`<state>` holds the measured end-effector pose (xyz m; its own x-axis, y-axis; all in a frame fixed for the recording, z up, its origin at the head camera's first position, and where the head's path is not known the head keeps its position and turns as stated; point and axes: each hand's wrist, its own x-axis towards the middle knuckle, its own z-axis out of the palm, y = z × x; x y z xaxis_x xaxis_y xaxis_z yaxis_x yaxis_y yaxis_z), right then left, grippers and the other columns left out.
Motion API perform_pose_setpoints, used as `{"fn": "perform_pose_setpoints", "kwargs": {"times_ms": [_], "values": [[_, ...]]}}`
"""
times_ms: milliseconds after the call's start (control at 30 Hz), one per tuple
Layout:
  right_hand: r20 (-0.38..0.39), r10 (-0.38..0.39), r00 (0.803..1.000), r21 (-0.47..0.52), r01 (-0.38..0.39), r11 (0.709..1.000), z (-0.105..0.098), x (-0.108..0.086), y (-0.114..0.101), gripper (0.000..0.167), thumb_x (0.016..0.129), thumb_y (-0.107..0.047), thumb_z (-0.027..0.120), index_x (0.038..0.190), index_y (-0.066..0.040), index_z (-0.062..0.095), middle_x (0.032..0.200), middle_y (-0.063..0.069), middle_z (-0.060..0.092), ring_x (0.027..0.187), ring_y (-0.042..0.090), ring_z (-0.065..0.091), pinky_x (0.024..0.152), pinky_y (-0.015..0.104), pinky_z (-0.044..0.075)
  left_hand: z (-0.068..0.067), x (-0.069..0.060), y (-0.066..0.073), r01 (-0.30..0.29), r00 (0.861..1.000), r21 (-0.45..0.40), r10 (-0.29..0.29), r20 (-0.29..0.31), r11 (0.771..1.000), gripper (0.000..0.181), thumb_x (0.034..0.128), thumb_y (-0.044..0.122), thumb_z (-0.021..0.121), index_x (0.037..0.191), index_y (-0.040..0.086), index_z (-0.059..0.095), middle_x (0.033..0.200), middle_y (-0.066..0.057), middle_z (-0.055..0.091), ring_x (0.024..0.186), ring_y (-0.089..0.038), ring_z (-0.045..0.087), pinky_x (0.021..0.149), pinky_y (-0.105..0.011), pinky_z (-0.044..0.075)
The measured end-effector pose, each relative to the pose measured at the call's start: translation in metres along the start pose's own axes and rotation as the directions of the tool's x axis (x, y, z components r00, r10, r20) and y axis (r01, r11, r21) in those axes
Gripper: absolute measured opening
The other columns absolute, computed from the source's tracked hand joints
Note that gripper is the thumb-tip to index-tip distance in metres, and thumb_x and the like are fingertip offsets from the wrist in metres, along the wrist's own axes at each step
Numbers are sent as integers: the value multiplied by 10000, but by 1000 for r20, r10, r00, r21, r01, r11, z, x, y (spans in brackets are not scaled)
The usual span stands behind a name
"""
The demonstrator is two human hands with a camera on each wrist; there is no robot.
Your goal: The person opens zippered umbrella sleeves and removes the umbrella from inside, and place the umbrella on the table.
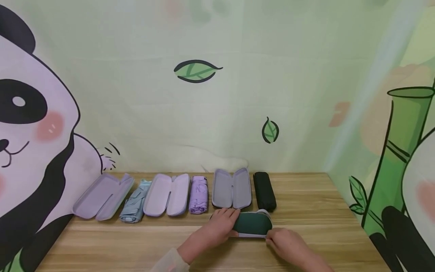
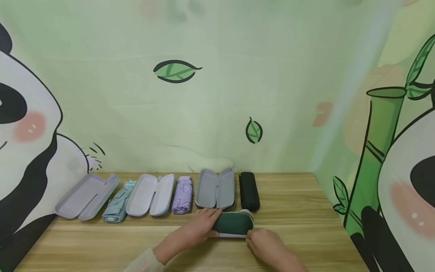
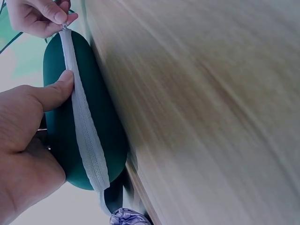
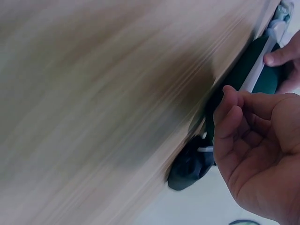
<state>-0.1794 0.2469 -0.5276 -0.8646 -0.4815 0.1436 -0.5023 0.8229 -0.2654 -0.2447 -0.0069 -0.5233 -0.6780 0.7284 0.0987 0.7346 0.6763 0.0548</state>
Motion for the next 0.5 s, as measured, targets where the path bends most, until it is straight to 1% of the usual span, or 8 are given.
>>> {"fn": "perform_pose_setpoints", "kwargs": {"times_ms": [67, 233, 333, 400, 500], "values": [[-7, -15, 1000, 7, 15, 1000, 2, 3, -6, 156, 916, -119, 733, 782, -151, 659, 705, -106, 568, 633, 31, 510, 564, 295, 468, 0, 1, -1, -2, 1000, -5, 2, 4, 1000, 686, 924, 413, 729, 1447, 25, 512, 1388, -107, 586, 1250, -262, 556, 1027, -395, 458], [-28, -23, 999, 43, 24, 999, 7, 14, -21, 161, 916, -110, 733, 773, -143, 665, 674, -109, 556, 606, 32, 492, 554, 280, 453, 0, 0, -6, -23, 1000, -57, 23, -4, 998, 692, 915, 382, 752, 1449, 8, 519, 1377, -126, 600, 1233, -282, 572, 1031, -415, 463], [-39, -13, 999, 64, 15, 998, 12, 21, -29, 160, 923, -112, 724, 774, -141, 671, 680, -108, 569, 608, 35, 505, 555, 288, 458, -1, -1, -10, -41, 999, -84, 39, -23, 996, 692, 904, 363, 770, 1442, 1, 529, 1362, -134, 610, 1209, -288, 582, 1029, -428, 465], [-40, -3, 999, 75, 6, 997, 15, 25, -33, 162, 927, -109, 717, 775, -140, 670, 694, -108, 577, 618, 31, 513, 559, 291, 466, -2, -1, -12, -52, 998, -94, 50, -26, 994, 699, 907, 367, 767, 1450, 1, 521, 1364, -136, 606, 1204, -285, 579, 1033, -430, 461], [-20, 25, 999, 95, -23, 995, 18, 26, -37, 174, 936, -106, 707, 773, -144, 662, 698, -116, 562, 619, 16, 494, 553, 283, 459, -2, -1, -13, -66, 998, -110, 63, -23, 992, 712, 912, 378, 761, 1458, -3, 509, 1369, -141, 600, 1203, -284, 571, 1036, -434, 454]]}}
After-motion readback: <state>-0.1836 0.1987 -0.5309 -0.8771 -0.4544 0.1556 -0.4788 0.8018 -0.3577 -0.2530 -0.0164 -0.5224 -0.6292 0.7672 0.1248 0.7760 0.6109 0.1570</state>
